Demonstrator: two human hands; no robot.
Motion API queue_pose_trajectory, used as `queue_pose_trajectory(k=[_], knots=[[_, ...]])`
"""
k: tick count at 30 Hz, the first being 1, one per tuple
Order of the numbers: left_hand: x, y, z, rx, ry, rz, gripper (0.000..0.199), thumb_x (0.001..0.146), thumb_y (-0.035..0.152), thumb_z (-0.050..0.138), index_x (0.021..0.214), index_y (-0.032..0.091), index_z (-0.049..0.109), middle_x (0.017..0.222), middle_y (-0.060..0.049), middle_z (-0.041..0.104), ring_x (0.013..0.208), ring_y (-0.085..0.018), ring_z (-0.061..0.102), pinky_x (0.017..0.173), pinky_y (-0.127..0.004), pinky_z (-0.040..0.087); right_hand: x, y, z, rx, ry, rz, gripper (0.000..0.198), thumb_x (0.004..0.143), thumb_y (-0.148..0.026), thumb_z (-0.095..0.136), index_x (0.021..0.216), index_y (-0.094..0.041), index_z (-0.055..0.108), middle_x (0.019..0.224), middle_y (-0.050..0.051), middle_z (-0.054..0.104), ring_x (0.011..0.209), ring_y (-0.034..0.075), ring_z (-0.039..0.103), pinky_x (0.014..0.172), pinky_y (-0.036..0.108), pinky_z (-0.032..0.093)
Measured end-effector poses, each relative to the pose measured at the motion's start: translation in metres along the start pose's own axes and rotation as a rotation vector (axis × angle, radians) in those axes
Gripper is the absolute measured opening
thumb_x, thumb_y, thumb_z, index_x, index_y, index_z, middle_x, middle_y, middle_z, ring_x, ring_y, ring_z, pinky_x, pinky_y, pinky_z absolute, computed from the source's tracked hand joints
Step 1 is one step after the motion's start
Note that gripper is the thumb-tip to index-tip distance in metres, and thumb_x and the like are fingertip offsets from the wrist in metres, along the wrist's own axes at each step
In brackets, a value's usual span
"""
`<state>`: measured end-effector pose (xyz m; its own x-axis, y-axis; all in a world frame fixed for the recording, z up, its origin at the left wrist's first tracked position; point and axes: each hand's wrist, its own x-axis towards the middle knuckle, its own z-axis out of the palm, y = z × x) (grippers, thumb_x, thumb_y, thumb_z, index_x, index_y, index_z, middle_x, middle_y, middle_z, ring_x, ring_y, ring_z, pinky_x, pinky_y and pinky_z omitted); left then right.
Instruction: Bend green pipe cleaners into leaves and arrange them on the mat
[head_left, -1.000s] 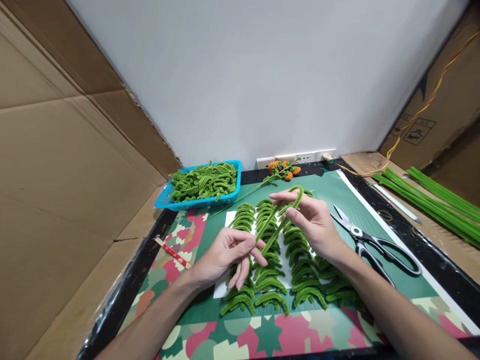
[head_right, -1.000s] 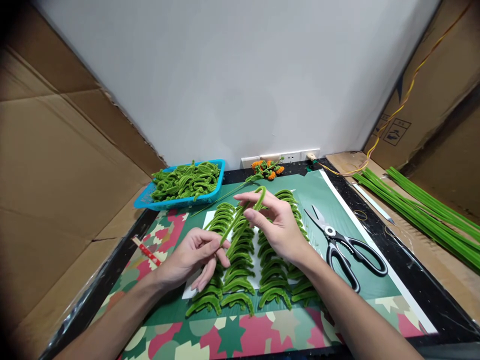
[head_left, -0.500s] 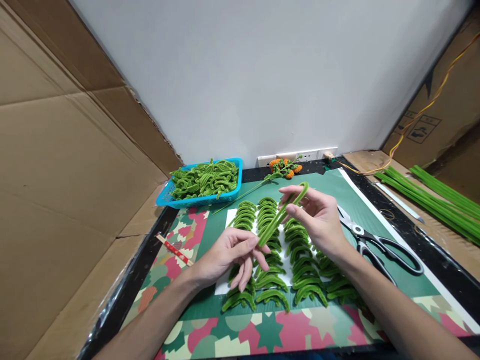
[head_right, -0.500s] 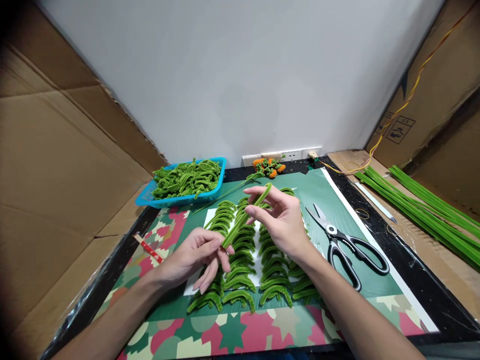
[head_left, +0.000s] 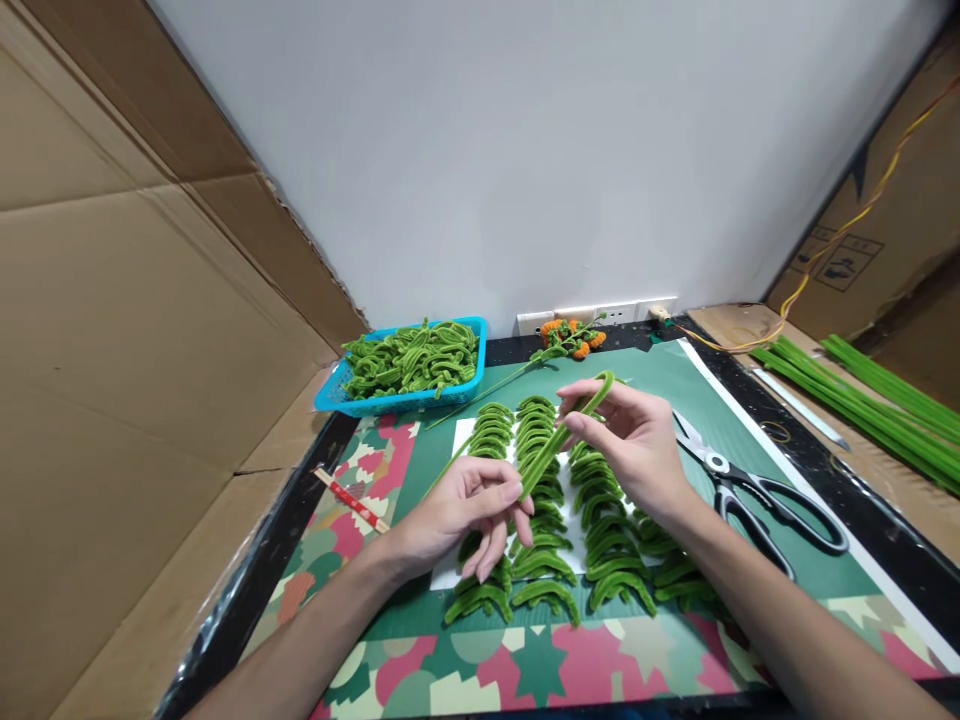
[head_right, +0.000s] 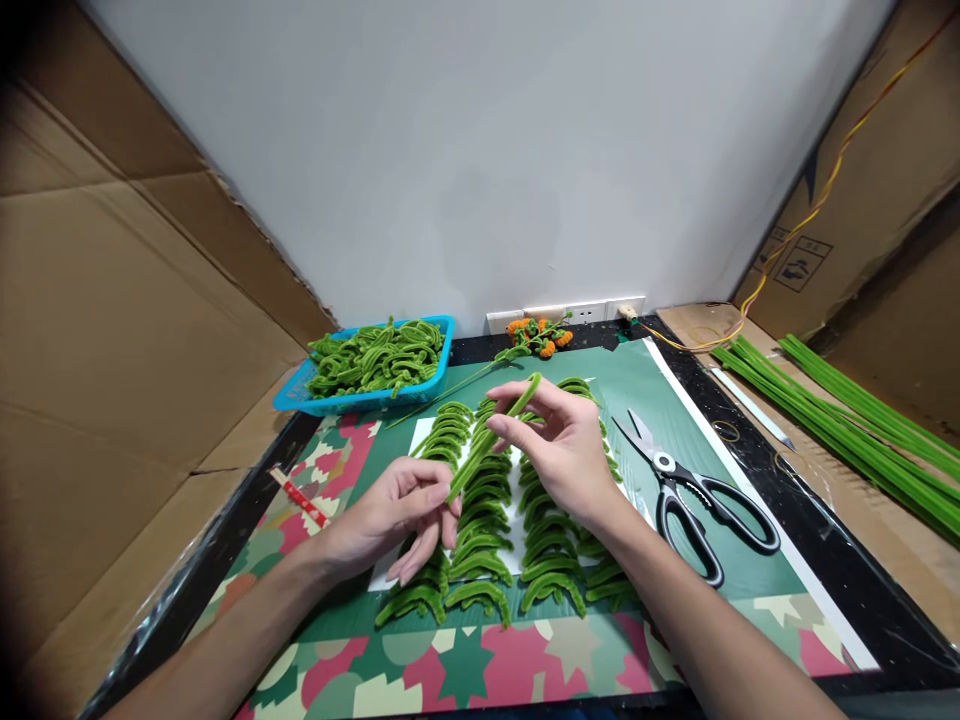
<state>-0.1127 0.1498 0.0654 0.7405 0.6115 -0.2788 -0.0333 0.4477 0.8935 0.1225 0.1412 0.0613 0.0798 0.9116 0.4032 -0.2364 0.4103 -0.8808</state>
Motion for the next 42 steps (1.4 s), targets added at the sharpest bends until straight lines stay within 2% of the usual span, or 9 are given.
queue_pose_trajectory(k=[12,21,25,29,32,35,39,42], knots=[[-0.0005,0.0029,0.0040,-0.001,0.004,-0.055,0.037,0.098,0.043,0.075,0.095,0.006,0.077,0.078,-0.013,0.080,0.036,-0.012,0.064,0.029,-0.014,0.044,0.0002,-0.0029,0.0012,0.029,0.067,-0.007,0.024,0.081,-0.036,0.092,0.098,-0.023,0.082,0.088,0.002,0.076,0.070,0.015,0.072,0.062,0.031,0.069],[-0.0054,0.0061,0.0055,-0.022,-0.006,-0.157,0.039,0.096,0.045,0.077,0.091,0.007,0.077,0.071,-0.013,0.079,0.027,-0.008,0.052,0.024,-0.011,0.029,-0.0004,-0.0044,0.0034,0.036,0.076,-0.012,0.022,0.079,-0.032,0.094,0.096,-0.023,0.082,0.087,0.001,0.077,0.065,0.014,0.071,0.062,0.029,0.067],[-0.0065,0.0045,0.0036,-0.034,0.009,-0.146,0.038,0.095,0.045,0.079,0.085,0.008,0.076,0.067,-0.012,0.078,0.026,-0.008,0.050,0.024,-0.012,0.028,-0.0010,-0.0024,0.0024,0.079,0.049,0.001,0.019,0.082,-0.031,0.092,0.099,-0.025,0.083,0.091,0.001,0.078,0.072,0.015,0.073,0.065,0.027,0.066],[-0.0076,0.0038,0.0021,-0.020,0.018,-0.129,0.037,0.091,0.043,0.082,0.085,0.006,0.081,0.066,-0.012,0.077,0.026,-0.007,0.050,0.024,-0.012,0.029,-0.0014,0.0010,-0.0006,0.177,0.002,0.043,0.017,0.097,-0.039,0.078,0.106,-0.026,0.084,0.101,0.004,0.080,0.086,0.019,0.077,0.070,0.030,0.065],[-0.0080,0.0032,0.0010,-0.023,0.004,-0.121,0.036,0.089,0.042,0.084,0.084,0.006,0.082,0.067,-0.013,0.077,0.028,-0.007,0.050,0.024,-0.012,0.029,-0.0006,0.0009,-0.0017,0.254,-0.017,0.099,0.023,0.102,-0.045,0.071,0.105,-0.026,0.084,0.106,0.006,0.081,0.091,0.020,0.079,0.073,0.030,0.064],[-0.0084,0.0027,0.0009,-0.034,-0.003,-0.101,0.036,0.087,0.042,0.086,0.081,0.007,0.083,0.063,-0.012,0.075,0.028,-0.006,0.049,0.025,-0.012,0.028,0.0015,-0.0010,-0.0015,0.324,-0.012,0.153,0.026,0.100,-0.048,0.073,0.100,-0.025,0.085,0.104,0.006,0.083,0.091,0.019,0.080,0.077,0.028,0.063],[-0.0088,0.0029,0.0018,-0.050,-0.009,-0.087,0.035,0.086,0.041,0.087,0.076,0.007,0.083,0.057,-0.011,0.073,0.027,-0.006,0.047,0.025,-0.012,0.027,0.0038,-0.0013,-0.0011,0.397,0.003,0.190,0.020,0.094,-0.046,0.081,0.094,-0.026,0.086,0.102,0.004,0.085,0.093,0.017,0.080,0.089,0.029,0.062],[-0.0090,0.0029,0.0022,-0.064,-0.005,-0.075,0.035,0.085,0.041,0.087,0.075,0.008,0.083,0.053,-0.010,0.071,0.026,-0.006,0.046,0.025,-0.012,0.027,0.0037,-0.0011,-0.0015,0.417,-0.005,0.201,0.019,0.093,-0.046,0.083,0.094,-0.028,0.086,0.103,0.004,0.085,0.093,0.018,0.080,0.089,0.030,0.062]])
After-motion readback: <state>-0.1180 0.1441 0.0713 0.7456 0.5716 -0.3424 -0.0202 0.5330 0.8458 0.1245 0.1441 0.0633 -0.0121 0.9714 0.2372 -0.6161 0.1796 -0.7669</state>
